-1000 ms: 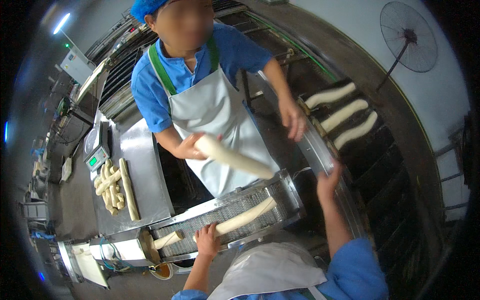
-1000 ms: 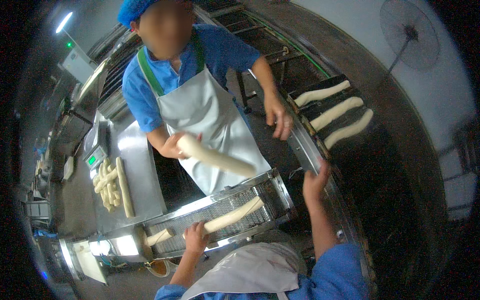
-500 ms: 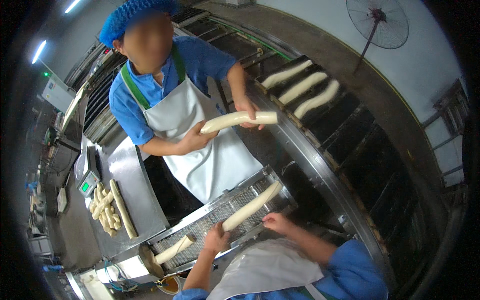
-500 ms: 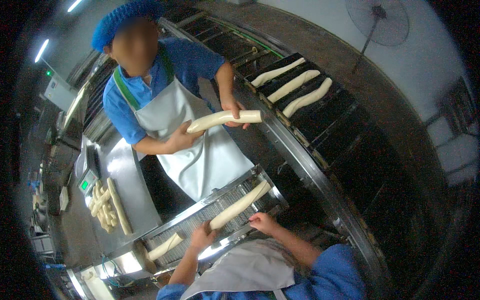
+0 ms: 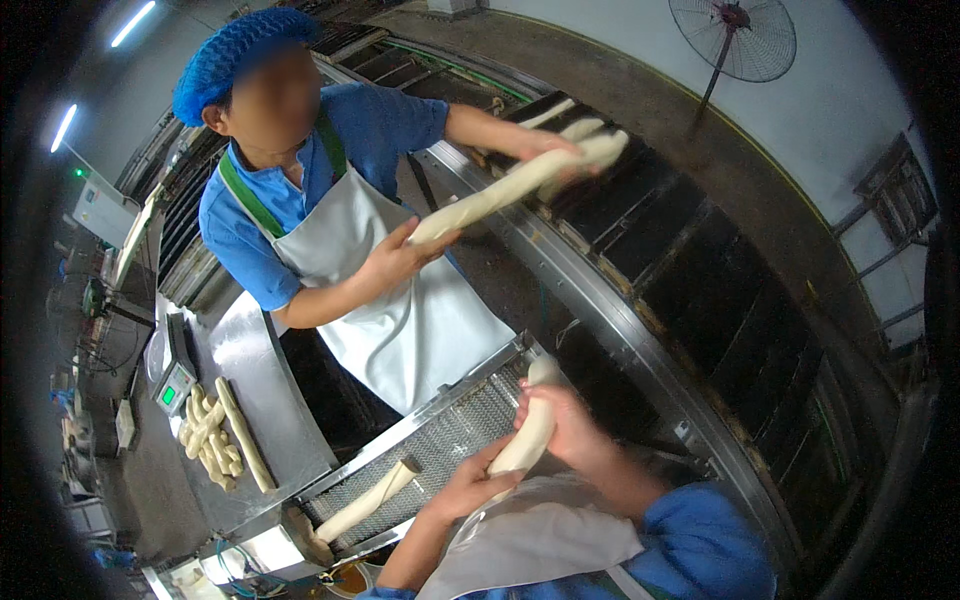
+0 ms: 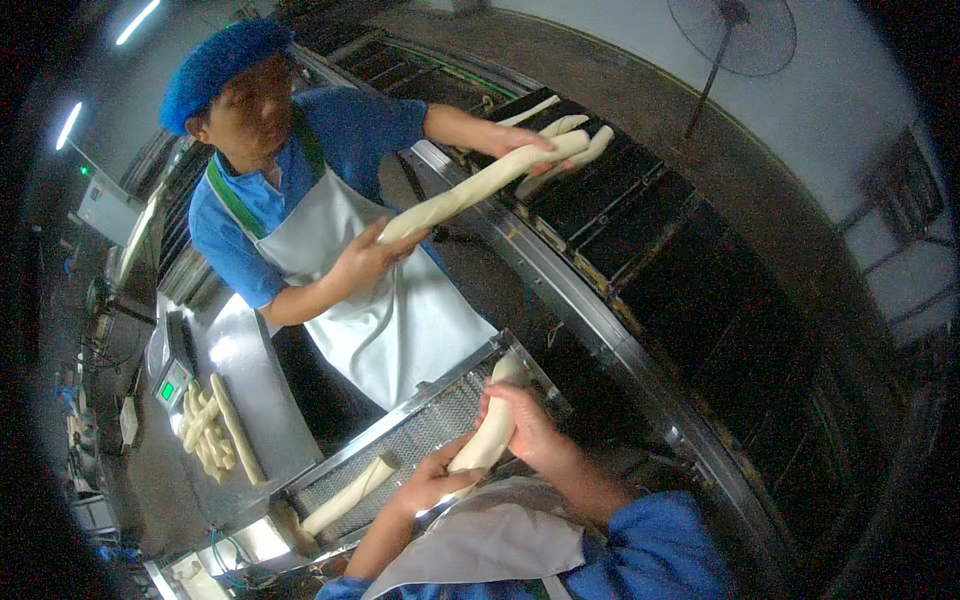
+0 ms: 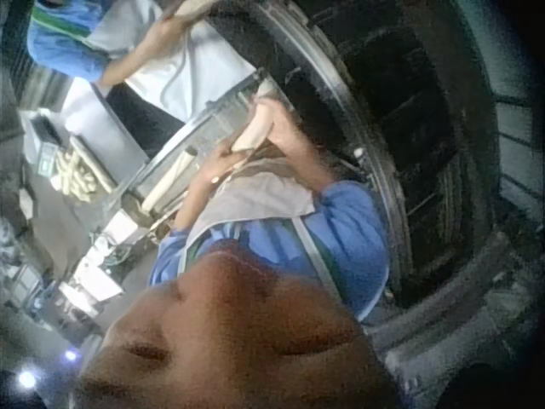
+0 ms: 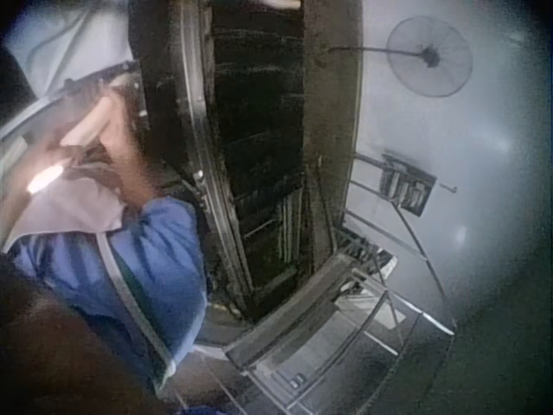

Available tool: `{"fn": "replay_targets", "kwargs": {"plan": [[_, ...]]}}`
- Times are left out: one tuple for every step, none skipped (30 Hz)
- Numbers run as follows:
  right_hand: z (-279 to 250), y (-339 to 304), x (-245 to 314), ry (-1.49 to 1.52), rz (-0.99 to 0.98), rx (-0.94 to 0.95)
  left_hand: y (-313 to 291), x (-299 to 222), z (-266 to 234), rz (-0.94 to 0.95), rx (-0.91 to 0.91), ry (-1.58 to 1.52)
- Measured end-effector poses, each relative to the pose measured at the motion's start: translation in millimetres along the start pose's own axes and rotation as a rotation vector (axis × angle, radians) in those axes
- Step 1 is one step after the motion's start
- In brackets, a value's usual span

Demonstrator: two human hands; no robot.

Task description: The person receives long pieces of dough from a conveyor, aligns them, and places them into rows of dark baking pans moving on a larger conveyor.

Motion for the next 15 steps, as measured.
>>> {"fn": "replay_targets", "kwargs": {"plan": [[2,-1,19,-0.011,-0.100,0.013,-1,-2,-1,0.007,0.003,0.014],[7,-4,46,-0.068,-0.194,0.001,-1,-4,-4,0.010,0.004,0.016],[16,-10,74,-0.125,-0.282,-0.012,-7,0,-10,0.006,-0.032,-0.044],[30,-16,104,-0.208,-0.386,-0.045,-14,5,-18,0.003,-0.085,-0.108],[45,-21,136,-0.292,-0.499,-0.082,-19,10,-26,0.006,-0.095,-0.109],[55,-23,166,-0.332,-0.584,-0.096,-23,16,-39,0.051,-0.147,-0.140],[60,-21,195,-0.372,-0.666,-0.107,-28,24,-49,0.097,-0.203,-0.172],[61,-6,220,-0.358,-0.698,-0.131,-34,33,-60,0.115,-0.275,-0.179],[61,8,247,-0.346,-0.736,-0.163,-37,40,-63,0.116,-0.280,-0.184],[54,23,279,-0.366,-0.782,-0.246,-39,44,-70,0.121,-0.336,-0.190],[42,42,299,-0.386,-0.817,-0.321,-45,49,-76,0.127,-0.406,-0.198],[32,58,307,-0.381,-0.826,-0.313,-47,51,-77,0.138,-0.405,-0.191],[11,75,309,-0.354,-0.820,-0.437,-51,56,-79,0.137,-0.442,-0.183],[-7,90,305,-0.328,-0.803,-0.557,-55,59,-82,0.133,-0.487,-0.179],[-13,104,293,-0.476,-0.728,-0.573,-57,57,-84,0.144,-0.506,-0.181]]}}
Point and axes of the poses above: each hand's wrist, its own y-axis towards the middle knuckle, its own z-axis out of the palm, x = y × z, the point moved 8 cm from there along y, towards the middle knuckle, and after that the axes turned 8 degrees about -y, right-handed, at the moved point
